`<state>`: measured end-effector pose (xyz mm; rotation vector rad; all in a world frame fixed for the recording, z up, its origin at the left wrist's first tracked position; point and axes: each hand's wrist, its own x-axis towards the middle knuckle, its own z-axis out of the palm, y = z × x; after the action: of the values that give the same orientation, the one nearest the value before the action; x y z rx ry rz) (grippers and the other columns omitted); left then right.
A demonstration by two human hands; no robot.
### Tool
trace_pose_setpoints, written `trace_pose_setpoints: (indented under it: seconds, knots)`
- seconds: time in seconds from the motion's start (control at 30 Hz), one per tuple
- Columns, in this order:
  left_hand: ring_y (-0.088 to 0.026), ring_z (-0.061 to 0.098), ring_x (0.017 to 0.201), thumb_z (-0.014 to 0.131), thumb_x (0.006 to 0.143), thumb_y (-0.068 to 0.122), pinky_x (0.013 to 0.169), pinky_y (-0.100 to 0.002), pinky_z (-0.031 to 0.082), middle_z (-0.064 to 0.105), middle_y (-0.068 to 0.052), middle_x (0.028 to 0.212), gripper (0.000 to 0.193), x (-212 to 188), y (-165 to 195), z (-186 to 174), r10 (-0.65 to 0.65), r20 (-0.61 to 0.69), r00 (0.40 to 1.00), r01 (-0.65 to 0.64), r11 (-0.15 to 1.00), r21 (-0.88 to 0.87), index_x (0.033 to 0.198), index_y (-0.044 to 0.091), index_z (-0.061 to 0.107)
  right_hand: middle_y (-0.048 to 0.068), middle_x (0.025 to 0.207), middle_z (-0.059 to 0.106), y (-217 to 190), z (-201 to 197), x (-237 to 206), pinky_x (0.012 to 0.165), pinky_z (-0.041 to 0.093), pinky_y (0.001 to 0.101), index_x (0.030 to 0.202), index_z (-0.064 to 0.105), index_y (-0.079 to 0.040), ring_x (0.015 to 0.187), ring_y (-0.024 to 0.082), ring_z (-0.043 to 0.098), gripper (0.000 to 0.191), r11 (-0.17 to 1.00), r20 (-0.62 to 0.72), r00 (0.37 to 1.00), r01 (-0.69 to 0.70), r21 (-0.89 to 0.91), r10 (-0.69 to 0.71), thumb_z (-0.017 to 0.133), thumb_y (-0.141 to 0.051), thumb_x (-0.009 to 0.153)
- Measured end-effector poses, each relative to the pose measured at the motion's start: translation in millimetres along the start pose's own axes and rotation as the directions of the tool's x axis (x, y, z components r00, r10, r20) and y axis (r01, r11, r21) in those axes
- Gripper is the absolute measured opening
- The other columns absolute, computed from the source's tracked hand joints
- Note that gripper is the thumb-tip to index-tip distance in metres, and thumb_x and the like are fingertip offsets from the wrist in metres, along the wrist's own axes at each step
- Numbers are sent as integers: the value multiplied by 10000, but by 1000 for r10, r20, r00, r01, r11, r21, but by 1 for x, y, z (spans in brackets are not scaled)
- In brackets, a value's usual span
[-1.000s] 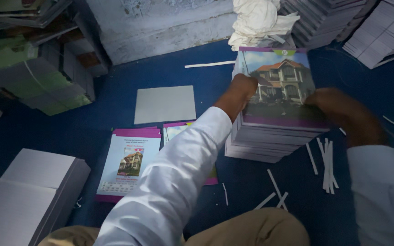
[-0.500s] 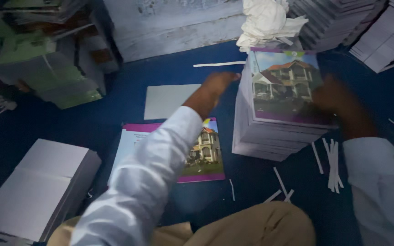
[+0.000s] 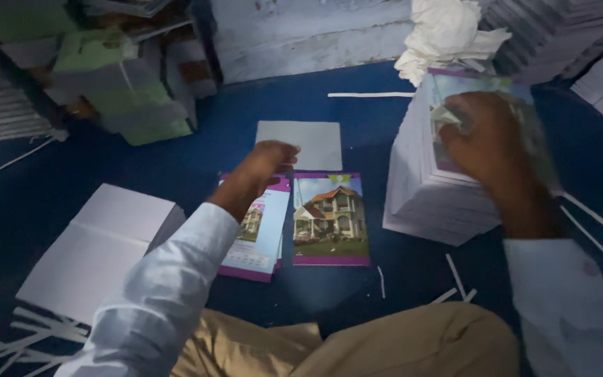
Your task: The person sits on the floor and assembles books by inserting a white cover sheet into a printed booklet, then placing the completed unit onto a growing stack. The person repeats this process with multiple booklets and cover sheets.
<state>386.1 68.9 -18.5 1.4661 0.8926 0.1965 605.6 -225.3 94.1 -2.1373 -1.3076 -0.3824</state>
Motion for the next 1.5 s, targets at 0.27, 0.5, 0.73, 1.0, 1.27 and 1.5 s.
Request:
trace_pose_setpoints:
  seconds: [0.27, 0.5, 0.73, 1.0, 1.27, 1.5]
  knots:
    - [-284, 689, 987, 683, 898, 331, 822, -427, 542, 736, -153, 1090, 403, 4, -120, -37, 262, 18, 965, -262, 959, 106, 1151, 20, 711, 212, 1290, 663, -44, 78, -52, 1049, 454, 483, 1228, 707, -48, 1245, 381, 588, 338, 983, 94, 988, 108, 151, -123, 734, -139, 903]
    - [-281, 686, 1031, 715, 928, 370, 896, -389, 524, 716, -135, 1096, 444, -25, -174, -47, 374, -58, 926, -317, 851, 419, 1168, -3, 709, 199, 1245, 683, -41, 162, -106, 978, 526, 443, 1203, 699, -64, 1110, 353, 668, 371, 936, 338, 937, -41, 351, -86, 690, -141, 840]
    - [-382, 710, 1006, 702, 900, 345, 862, -438, 553, 744, -209, 1064, 378, -46, -213, -49, 404, -68, 912, -312, 792, 525, 1102, 27, 735, 196, 1116, 715, -25, 246, -142, 919, 557, 441, 1177, 735, -113, 1016, 358, 702, 364, 964, 535, 844, -108, 242, -40, 708, -215, 829]
    - [-397, 716, 981, 649, 861, 230, 870, -458, 559, 752, -218, 1019, 278, -45, -236, -49, 448, -128, 885, -312, 775, 550, 1044, 49, 752, 230, 1138, 656, -28, 279, -158, 920, 534, 463, 1264, 695, -148, 1053, 367, 651, 388, 990, 533, 845, -43, 138, -38, 682, -229, 885]
    - [-399, 710, 973, 613, 864, 182, 899, -474, 548, 745, -219, 1016, 249, -44, -224, -42, 313, -222, 923, -112, 773, 624, 1017, 61, 767, 138, 1168, 676, -31, 286, -164, 997, 528, 455, 1172, 720, -137, 1126, 321, 648, 311, 997, 723, 688, -76, -12, 61, 701, -288, 900]
    - [-357, 739, 940, 666, 870, 178, 862, -422, 567, 745, -202, 1017, 278, -59, -197, -56, 405, -285, 869, -204, 818, 538, 1111, 52, 726, 142, 1149, 675, -29, 284, -167, 1003, 517, 458, 1143, 743, -157, 1113, 322, 640, 309, 1000, 709, 705, 8, 5, -9, 737, -240, 845]
